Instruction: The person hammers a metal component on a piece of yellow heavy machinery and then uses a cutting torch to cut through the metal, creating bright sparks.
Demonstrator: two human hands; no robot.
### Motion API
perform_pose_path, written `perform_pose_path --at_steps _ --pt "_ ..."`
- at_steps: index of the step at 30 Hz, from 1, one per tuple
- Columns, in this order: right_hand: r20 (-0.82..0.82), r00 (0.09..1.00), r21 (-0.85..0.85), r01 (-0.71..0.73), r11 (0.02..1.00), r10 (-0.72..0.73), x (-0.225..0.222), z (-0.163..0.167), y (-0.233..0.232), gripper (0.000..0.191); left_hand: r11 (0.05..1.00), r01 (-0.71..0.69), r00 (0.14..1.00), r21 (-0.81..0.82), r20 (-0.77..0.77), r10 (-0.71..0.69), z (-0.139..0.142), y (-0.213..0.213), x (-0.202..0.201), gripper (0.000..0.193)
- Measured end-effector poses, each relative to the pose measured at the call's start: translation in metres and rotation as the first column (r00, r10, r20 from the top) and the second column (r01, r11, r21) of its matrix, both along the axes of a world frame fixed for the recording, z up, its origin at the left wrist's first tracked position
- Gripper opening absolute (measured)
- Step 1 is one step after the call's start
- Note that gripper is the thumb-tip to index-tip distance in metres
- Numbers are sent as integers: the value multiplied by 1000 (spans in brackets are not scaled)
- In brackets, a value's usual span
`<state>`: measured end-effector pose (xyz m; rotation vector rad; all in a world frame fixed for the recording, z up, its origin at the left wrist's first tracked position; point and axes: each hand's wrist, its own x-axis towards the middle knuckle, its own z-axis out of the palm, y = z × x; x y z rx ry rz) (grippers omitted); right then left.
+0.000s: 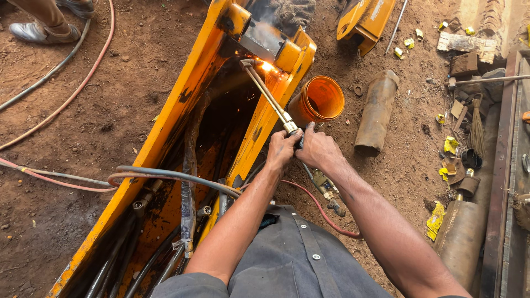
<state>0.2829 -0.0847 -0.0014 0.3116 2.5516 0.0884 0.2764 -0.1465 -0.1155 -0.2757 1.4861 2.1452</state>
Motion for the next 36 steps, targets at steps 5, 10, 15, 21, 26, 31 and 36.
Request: perform_pose_path --at_steps 5,10,15,21,26,31,36 --pt "4 1000 5 -6 1000 6 0 1 -1 98 999 -17 1000 39 15 16 -2 1 0 26" --pt "-3 1000 -5 -10 1000 10 0 0 -1 98 1000 -6 999 0 34 6 -2 0 0 26" --pt "-25 1000 -5 -11 1000 11 1 -1 -1 99 998 -18 998 63 68 13 -1 -2 0 26" --pt "-10 1000 -12 -6 1000 5 2 -2 -1 97 995 -15 998 101 60 9 -4 0 2 23" --pt "1 1000 -21 23 1000 -23 3 -1 1 97 995 -5 999 102 51 0 -4 2 1 24" --pt "-11 1000 -23 7 1000 -7 3 -2 2 97 993 0 997 118 80 -10 -2 1 2 23" --pt "-12 1000 -26 6 1000 -6 5 -3 1 97 996 4 998 89 58 -9 -5 1 4 23"
